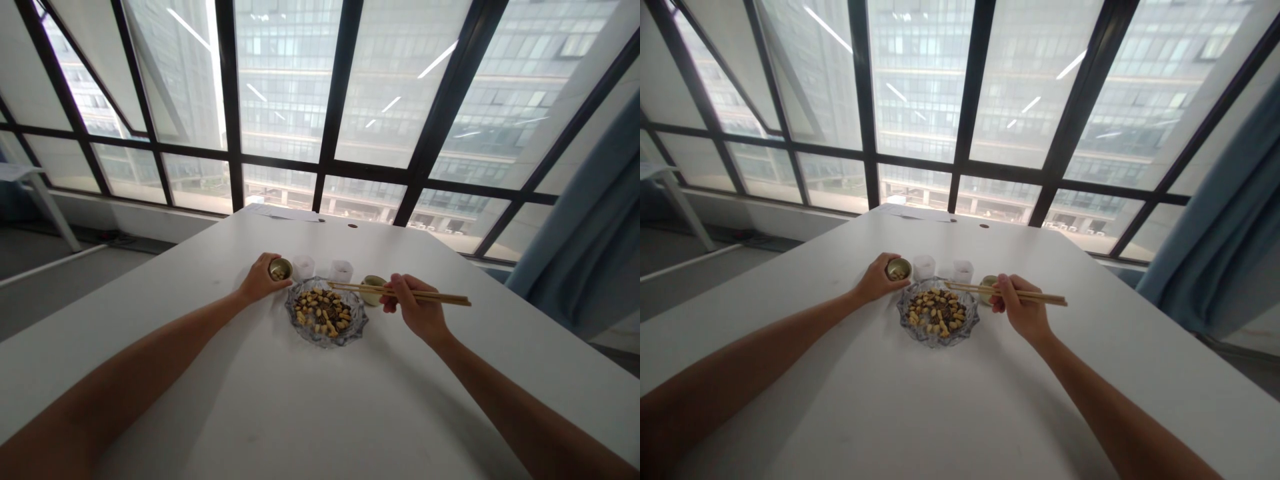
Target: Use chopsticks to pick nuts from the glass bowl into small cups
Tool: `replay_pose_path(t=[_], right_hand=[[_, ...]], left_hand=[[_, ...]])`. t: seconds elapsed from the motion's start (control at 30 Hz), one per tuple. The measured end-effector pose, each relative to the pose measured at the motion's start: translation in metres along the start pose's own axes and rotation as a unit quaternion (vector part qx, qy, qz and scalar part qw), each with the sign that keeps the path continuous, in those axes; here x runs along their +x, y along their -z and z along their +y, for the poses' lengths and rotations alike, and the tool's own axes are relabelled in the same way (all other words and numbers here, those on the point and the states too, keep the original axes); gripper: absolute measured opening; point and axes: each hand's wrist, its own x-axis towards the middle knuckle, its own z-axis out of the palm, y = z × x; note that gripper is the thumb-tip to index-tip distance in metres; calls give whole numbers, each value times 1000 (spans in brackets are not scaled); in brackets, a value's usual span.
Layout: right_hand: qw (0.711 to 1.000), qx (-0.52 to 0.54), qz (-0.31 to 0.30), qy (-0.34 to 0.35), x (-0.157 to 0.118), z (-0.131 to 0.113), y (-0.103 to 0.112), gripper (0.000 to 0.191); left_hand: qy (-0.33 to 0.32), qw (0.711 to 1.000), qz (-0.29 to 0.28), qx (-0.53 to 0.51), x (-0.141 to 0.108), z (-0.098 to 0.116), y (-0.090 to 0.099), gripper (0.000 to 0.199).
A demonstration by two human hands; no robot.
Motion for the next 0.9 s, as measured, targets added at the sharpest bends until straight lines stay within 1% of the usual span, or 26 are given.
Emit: replay_pose_path(t=[0.07, 0.13, 0.2, 0.27, 0.37, 0.43, 0.53, 0.67, 0.77, 0.83, 0.9], right_hand=[[994, -80, -50, 50, -3, -6, 5, 49], [981, -145, -94, 94, -6, -13, 9, 49], [973, -164, -115, 114, -9, -21, 9, 50], [983, -117, -103, 94, -9, -26, 6, 49], [999, 15, -44, 10, -6, -28, -1, 49], [995, 87, -9, -44, -1, -25, -4, 50], [985, 144, 9, -94, 6, -18, -2, 52], [981, 158, 8, -112, 11, -9, 3, 52], [982, 151, 15, -111, 13, -7, 4, 53], [985, 137, 27, -100, 13, -8, 5, 54], [992, 96, 35, -73, 12, -10, 6, 54]], left_hand=[[-21, 1000, -1, -1, 0, 0, 0, 63], [-34, 999, -1, -4, 0, 0, 0, 62], [-40, 999, -1, -5, 0, 0, 1, 62], [-41, 999, -1, -6, 0, 1, 1, 63], [-33, 999, 1, -6, 0, 2, 1, 62], [-18, 1000, 4, -6, 0, 2, 1, 60], [25, 1000, 8, -10, 0, 2, 0, 60], [108, 994, 16, -23, 1, 1, 0, 63], [151, 988, 14, -27, 3, -1, 0, 64], [174, 985, -3, -18, 6, -3, 2, 64], [192, 981, -39, 4, 11, -4, 6, 65]])
